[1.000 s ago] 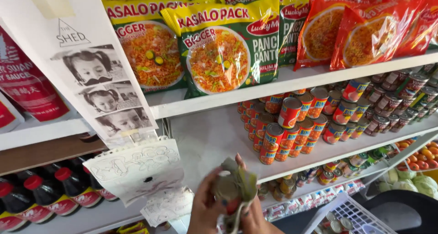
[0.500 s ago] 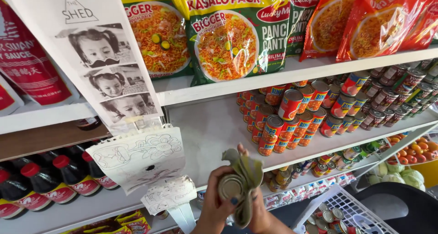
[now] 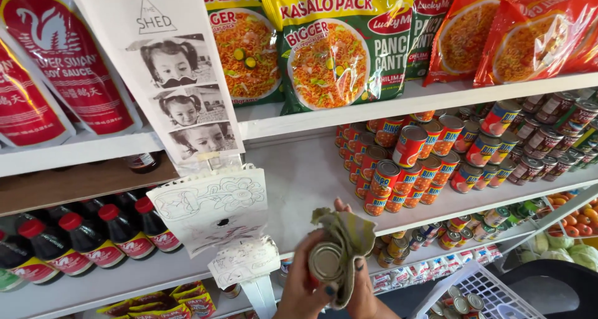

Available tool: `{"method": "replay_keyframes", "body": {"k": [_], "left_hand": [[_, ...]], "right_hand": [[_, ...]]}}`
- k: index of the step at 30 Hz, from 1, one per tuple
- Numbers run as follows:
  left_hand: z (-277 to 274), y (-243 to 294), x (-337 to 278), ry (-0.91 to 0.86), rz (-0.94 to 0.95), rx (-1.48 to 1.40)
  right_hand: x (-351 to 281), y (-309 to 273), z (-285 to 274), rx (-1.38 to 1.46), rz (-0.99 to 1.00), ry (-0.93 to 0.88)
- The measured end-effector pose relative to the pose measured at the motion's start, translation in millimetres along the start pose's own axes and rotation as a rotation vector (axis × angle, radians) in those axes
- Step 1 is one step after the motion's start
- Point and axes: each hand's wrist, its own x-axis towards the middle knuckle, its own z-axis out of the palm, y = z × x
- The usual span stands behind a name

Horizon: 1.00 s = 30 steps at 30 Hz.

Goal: Removing canned goods from a grocery shelf, wiping the shelf and individual cans with a cloth, and placing them into a basket.

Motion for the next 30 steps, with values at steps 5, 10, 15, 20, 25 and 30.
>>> {"method": "replay_keyframes", "body": {"k": [5,10,15,20,25,30], "left_hand": [[-8.0,-3.6,4.6,0.38,-0.087,0.255],[-30.6,-32.7,-2.6,0.47,-0.244,0.057],[-2.1,-2.8,11.6,0.113,-0.116,-0.05],[-23.6,-19.1,25.8,0.174,-0.259,-0.243],[-15.2,-5.1,47.5,0.168,-0.237,-0.099],[-26.4,-31.7,56.6,0.272,-0.267,0.056]], "right_hand": [[-14.1,4.9,7.8,-0.333,-0.171,-0.092],[-9.4,-7.2,2.9,-0.548,-0.295,-0.157],[13.4,-18.8,-25.5,-0.446,-0.082,-0.206],[6.4,0.0,-55.9,-0.426,0.195,0.049],[23.5,-10.6,-77.1,-0.39,0.069,0.053],[21.3,12.4,-115.7,-0.346,0.093,0.134]]}}
